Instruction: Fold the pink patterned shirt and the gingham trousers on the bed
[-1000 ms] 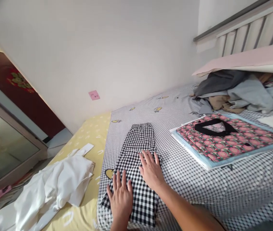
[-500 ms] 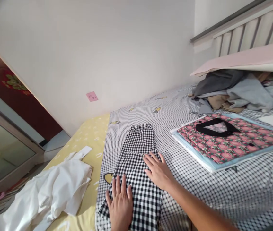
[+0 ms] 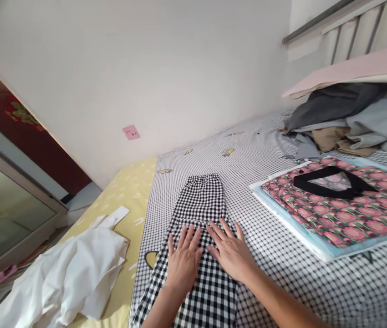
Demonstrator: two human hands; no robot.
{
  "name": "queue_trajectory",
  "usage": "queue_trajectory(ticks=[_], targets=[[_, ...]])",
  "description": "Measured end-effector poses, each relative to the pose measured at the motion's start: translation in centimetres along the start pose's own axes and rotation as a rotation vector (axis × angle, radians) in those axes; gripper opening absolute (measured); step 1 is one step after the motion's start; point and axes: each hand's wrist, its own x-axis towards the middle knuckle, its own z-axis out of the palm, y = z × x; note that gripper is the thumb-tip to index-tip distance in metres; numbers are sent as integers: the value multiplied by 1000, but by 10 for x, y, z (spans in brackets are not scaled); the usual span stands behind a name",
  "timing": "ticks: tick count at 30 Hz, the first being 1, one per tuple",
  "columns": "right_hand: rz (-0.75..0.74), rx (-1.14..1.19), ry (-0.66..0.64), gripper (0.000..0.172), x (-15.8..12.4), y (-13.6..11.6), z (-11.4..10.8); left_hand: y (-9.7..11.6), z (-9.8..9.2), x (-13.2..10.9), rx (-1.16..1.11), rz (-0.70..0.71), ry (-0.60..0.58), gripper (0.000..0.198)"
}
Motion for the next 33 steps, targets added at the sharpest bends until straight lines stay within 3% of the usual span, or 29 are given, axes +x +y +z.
queue_trajectory(ticks=[5, 11, 15, 18, 20, 22, 24, 27, 30, 33], targets=[[-9, 11, 3, 59, 0, 1, 1, -17, 23, 28, -12, -130, -96, 57], [2, 21, -42, 58, 1, -1, -5, -19, 20, 33, -122, -200, -131, 62], [-5, 28, -8, 59, -1, 3, -3, -17, 18, 23, -163, -229, 69, 51], [-1, 22, 83, 65, -2, 6, 4, -19, 16, 18, -178, -367, 264, 44], [-2, 12, 93, 63, -2, 7, 6, -19, 15, 17, -176, -447, 326, 43], [-1, 2, 69, 60, -1, 6, 5, -18, 16, 18, -135, -429, 350, 46], [7, -7, 48, 58, -1, 4, 3, -18, 19, 20, -81, -304, 308, 52], [6, -14, 41, 58, 0, 3, 0, -21, 24, 24, -67, -118, 81, 53], [3, -16, 39, 58, 1, 2, 0, -24, 27, 30, -88, -137, -69, 55], [13, -17, 21, 59, 1, 3, 0, -21, 24, 35, -70, -202, -83, 58]])
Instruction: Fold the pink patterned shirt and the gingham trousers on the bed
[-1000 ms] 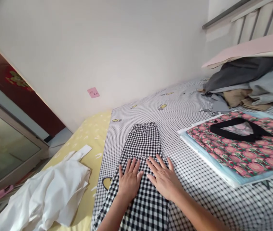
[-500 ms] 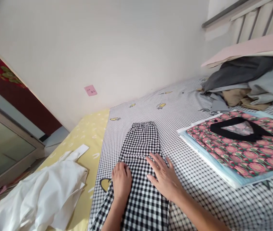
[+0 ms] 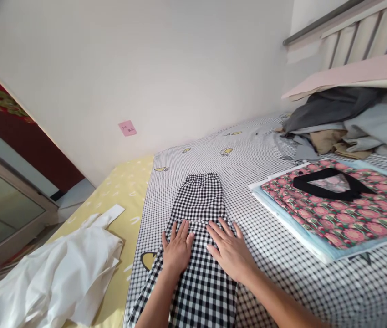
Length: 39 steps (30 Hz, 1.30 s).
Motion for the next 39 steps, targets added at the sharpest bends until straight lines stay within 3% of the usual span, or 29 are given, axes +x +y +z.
queue_trajectory(ticks=[6, 10, 18, 25, 28, 32, 39], targets=[[17, -8, -52, 60, 1, 0, -4, 11, -18, 2, -30, -94, -104, 60], [15, -5, -56, 61, 2, -2, -6, 2, -26, -6, -55, -145, -156, 61], [28, 5, -68, 58, 4, -1, -3, -61, -18, -61, 49, -297, -31, 59], [135, 287, 271, 59, -11, 22, 2, -111, -25, -119, 66, -372, -64, 58], [204, 492, 358, 61, -29, 30, -1, -117, -26, -129, 56, -383, -68, 58], [219, 655, 325, 61, -54, 29, -8, -119, -22, -134, 26, -386, -34, 57], [50, 385, 191, 60, -87, 13, -20, -113, -18, -153, -17, -356, 23, 58]])
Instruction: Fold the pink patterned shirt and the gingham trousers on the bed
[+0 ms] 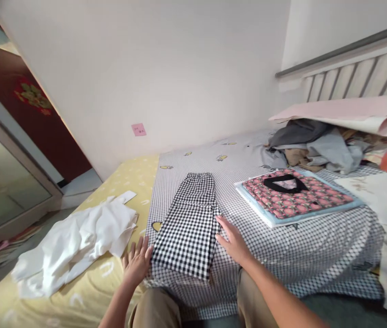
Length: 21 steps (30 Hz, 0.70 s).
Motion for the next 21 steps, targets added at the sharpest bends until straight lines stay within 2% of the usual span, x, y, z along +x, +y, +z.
queue_trajectory(ticks=[3, 6, 8, 11, 16, 19, 21], targets=[[-88, -161, -66, 66, -25, -4, 2, -6, 8, -18, 0, 31, 11, 56], [-200, -299, -85, 82, -56, -12, 4, -18, 23, -39, -89, 109, 107, 55], [-248, -364, -44, 92, -75, -22, 5, -26, 33, -51, -163, 176, 180, 56], [-256, -446, 30, 97, -90, -42, 7, -32, 40, -61, -193, 216, 235, 65], [-264, -528, 56, 95, -89, -69, 23, -21, 33, -64, -134, 180, 237, 73], [-218, -542, 73, 90, -79, -76, 33, -14, 27, -63, -65, 230, 270, 71], [-192, -547, 37, 87, -70, -76, 37, -11, 24, -62, -28, 256, 283, 72]])
